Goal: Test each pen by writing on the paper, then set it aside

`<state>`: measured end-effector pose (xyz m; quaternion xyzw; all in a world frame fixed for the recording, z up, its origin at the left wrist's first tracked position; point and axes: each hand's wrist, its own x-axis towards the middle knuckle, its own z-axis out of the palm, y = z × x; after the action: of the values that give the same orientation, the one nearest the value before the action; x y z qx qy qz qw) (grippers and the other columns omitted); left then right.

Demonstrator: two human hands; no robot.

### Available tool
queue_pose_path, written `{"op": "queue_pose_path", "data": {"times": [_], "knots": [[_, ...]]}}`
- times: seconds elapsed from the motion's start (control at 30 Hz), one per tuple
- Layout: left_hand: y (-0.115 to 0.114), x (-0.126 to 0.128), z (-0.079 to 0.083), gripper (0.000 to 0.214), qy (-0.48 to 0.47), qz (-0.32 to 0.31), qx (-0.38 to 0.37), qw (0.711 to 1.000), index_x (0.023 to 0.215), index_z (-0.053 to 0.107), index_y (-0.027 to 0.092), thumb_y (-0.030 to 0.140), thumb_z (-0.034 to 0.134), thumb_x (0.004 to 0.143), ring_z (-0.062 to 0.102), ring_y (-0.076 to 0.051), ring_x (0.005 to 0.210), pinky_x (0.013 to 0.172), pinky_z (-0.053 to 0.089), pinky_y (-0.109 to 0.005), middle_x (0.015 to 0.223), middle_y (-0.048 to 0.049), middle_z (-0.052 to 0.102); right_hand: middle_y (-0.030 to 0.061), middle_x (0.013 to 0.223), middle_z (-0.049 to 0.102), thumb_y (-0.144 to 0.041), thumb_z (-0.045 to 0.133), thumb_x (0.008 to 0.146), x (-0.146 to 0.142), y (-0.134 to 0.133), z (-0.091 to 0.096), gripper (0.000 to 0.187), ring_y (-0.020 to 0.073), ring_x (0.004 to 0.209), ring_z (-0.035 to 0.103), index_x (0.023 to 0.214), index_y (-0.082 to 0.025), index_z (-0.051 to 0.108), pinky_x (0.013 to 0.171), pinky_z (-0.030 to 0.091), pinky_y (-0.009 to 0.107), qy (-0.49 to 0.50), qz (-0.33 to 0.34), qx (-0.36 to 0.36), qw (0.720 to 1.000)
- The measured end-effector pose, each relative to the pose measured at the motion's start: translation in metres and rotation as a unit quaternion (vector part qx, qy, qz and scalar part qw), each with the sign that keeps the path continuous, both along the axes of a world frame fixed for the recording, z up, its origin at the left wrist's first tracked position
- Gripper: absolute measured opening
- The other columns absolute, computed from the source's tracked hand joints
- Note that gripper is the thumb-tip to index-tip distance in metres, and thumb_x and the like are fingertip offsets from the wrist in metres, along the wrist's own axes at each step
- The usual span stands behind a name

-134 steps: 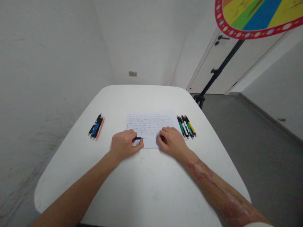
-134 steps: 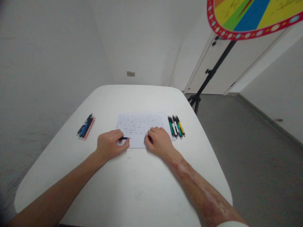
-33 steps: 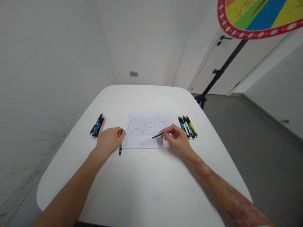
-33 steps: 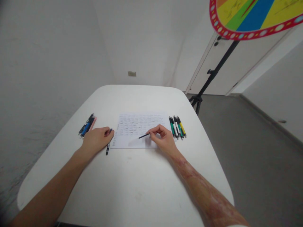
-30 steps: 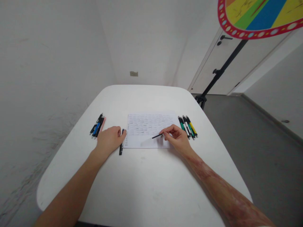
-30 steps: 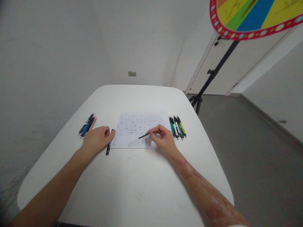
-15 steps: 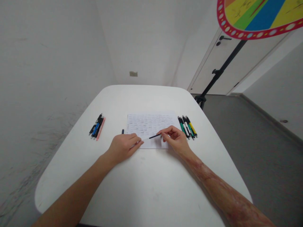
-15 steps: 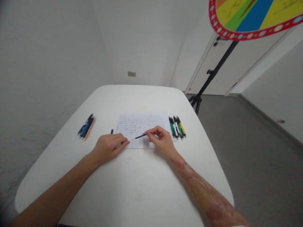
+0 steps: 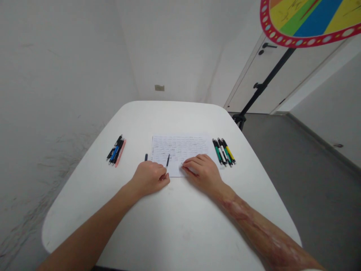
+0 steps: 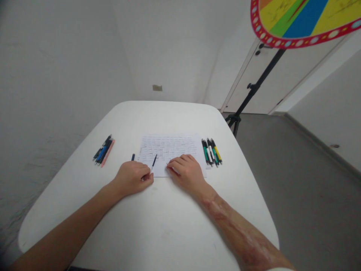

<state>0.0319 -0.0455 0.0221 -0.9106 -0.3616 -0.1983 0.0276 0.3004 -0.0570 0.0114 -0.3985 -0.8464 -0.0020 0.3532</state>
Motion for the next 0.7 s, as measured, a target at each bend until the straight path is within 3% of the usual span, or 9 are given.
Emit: {"op": "queue_pose_path", "data": {"times": [0.17,0.37,0.47,0.6,0.7], "knots": [[-0.001,0.004,0.000,0.027,0.031,0.002,-0.035,0.999,0.065,0.064,0.020,0.027,0.067,0.091,0.062,-0.018,0.059,0.061,0.035,-0.032,0.065,-0.0011,0.071,0.0068,0.097,0.079,-0.023,0.069,0.106,-0.005,0.000,0.000,0.012,0.0252,0.093,0.063,0.096,-0.021,0.076,0.086,0.043,0.041,-0.097,-0.029,-0.020,0.995],[-0.002,0.004,0.002,0.031,0.027,0.008,-0.040,0.999,0.067,0.061,0.021,0.033,0.067,0.094,0.063,-0.018,0.062,0.063,0.037,-0.033,0.066,-0.0012,0.069,0.0082,0.099,0.077,-0.024,0.068,0.104,-0.006,-0.002,0.005,0.009,0.0267,0.095,0.061,0.098,-0.021,0.075,0.088,0.044,0.043,-0.097,-0.028,-0.038,0.994],[0.002,-0.004,0.007,0.030,0.004,0.035,-0.032,0.999,0.072,0.062,0.021,0.037,0.067,0.096,0.062,-0.018,0.063,0.064,0.038,-0.032,0.067,-0.0009,0.068,0.0093,0.102,0.076,-0.025,0.067,0.102,-0.002,-0.002,0.008,0.006,0.0274,0.097,0.063,0.103,-0.021,0.072,0.088,0.046,0.044,-0.030,-0.018,-0.060,0.998],[0.015,-0.026,0.015,0.024,-0.010,0.136,-0.026,0.990,0.085,0.064,0.022,0.039,0.059,0.102,0.062,-0.020,0.065,0.066,0.041,-0.033,0.068,0.0002,0.066,0.0068,0.094,0.071,-0.021,0.061,0.102,0.013,0.004,0.005,0.008,0.0254,0.092,0.062,0.097,-0.023,0.067,0.085,0.048,0.042,0.128,-0.032,-0.091,0.987],[0.026,-0.040,0.016,0.022,-0.011,0.186,-0.030,0.982,0.086,0.059,0.023,0.038,0.058,0.102,0.065,-0.020,0.073,0.083,0.050,-0.037,0.077,0.0004,0.069,0.0048,0.091,0.069,-0.024,0.061,0.101,0.023,0.010,-0.003,0.007,0.0232,0.085,0.061,0.098,-0.023,0.068,0.079,0.049,0.039,0.222,-0.072,-0.122,0.965]]}}
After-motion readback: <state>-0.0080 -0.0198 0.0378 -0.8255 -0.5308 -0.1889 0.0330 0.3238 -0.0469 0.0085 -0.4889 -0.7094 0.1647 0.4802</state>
